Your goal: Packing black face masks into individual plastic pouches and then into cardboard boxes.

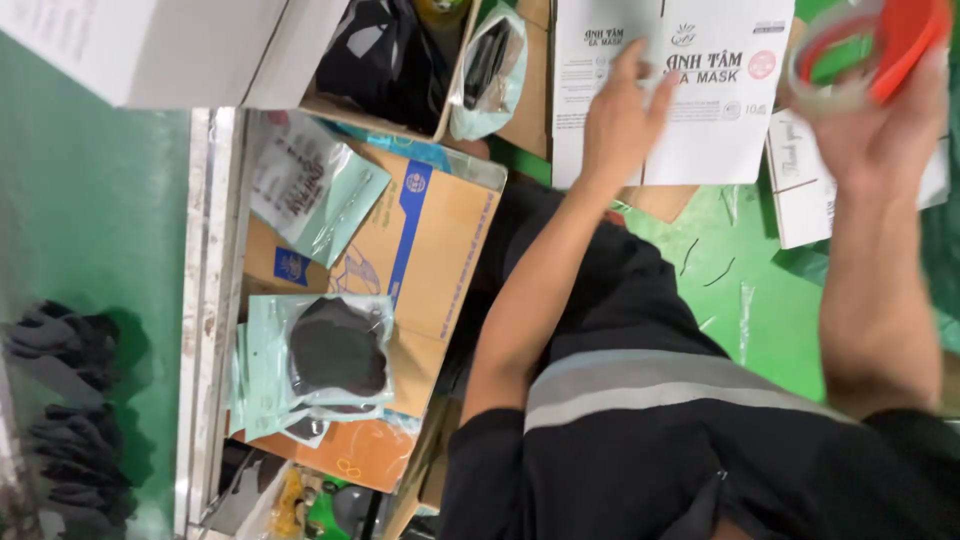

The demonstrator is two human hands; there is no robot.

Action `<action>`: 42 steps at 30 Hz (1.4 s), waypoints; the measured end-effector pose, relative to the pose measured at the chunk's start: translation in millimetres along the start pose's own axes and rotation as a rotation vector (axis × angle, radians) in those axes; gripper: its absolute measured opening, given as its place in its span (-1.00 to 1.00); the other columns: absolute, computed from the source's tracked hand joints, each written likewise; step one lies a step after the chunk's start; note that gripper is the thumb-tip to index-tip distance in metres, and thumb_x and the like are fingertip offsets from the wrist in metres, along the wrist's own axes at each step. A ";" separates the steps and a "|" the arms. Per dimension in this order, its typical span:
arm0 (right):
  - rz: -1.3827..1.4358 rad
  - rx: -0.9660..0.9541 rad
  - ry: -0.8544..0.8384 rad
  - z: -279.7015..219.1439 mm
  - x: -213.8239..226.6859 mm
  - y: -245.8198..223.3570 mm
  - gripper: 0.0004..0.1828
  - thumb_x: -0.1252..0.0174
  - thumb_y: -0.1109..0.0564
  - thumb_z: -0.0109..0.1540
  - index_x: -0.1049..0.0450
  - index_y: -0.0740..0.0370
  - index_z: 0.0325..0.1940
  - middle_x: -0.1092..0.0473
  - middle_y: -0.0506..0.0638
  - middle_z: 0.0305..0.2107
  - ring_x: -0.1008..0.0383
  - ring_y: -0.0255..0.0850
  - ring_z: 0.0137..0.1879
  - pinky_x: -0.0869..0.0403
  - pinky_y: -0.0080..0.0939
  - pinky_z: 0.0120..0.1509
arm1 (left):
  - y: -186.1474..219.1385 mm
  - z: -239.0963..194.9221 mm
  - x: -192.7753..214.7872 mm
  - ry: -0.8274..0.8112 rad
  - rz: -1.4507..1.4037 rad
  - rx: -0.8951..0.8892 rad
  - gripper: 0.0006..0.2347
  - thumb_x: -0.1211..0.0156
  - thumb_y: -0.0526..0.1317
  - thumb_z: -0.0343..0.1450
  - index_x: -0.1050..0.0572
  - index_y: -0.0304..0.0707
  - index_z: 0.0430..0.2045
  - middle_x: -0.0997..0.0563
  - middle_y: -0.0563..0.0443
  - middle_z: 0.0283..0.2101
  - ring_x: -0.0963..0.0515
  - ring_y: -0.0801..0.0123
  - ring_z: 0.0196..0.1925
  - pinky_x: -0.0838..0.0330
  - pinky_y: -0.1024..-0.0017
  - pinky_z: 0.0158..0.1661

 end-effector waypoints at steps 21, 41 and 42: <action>-0.061 -0.317 0.963 -115.9 296.8 152.3 -0.55 0.07 -0.20 0.46 -0.29 0.04 0.34 -0.41 0.01 0.06 -0.48 0.02 0.06 -0.48 0.20 0.00 | -237.6 63.5 -71.8 -0.319 0.599 0.288 -0.30 -0.06 -0.26 0.54 0.06 -0.38 0.63 -0.47 -0.33 0.29 -0.52 -0.03 0.26 -0.45 0.15 0.26; -0.346 0.147 0.824 -145.4 251.9 114.0 -0.45 -0.12 -0.15 0.42 -0.31 0.31 0.29 -0.46 0.14 0.03 -0.55 0.02 0.05 -0.56 0.14 0.04 | -21.3 -35.6 -33.1 -0.241 0.713 -0.670 -0.83 -0.10 -0.32 0.35 -0.42 -0.42 -0.24 -0.64 -0.21 -0.26 -0.69 0.10 -0.25 -0.59 0.22 -0.28; -0.420 0.394 0.646 -146.6 255.1 101.9 -0.38 -0.23 -0.14 0.45 -0.29 0.38 0.36 -0.42 0.19 0.14 -0.54 0.01 0.15 -0.59 0.06 0.14 | 22.2 -47.5 -10.5 -0.244 0.637 -0.655 -0.82 -0.13 -0.35 0.34 -0.40 -0.43 -0.23 -0.62 -0.21 -0.32 -0.69 0.16 -0.33 -0.59 0.30 -0.38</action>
Point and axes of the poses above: each hand's wrist, its own z-axis towards the middle knuckle, its own x-axis out of the back of the hand, y = z × x, the point moved 2 cm from there along z, towards the middle knuckle
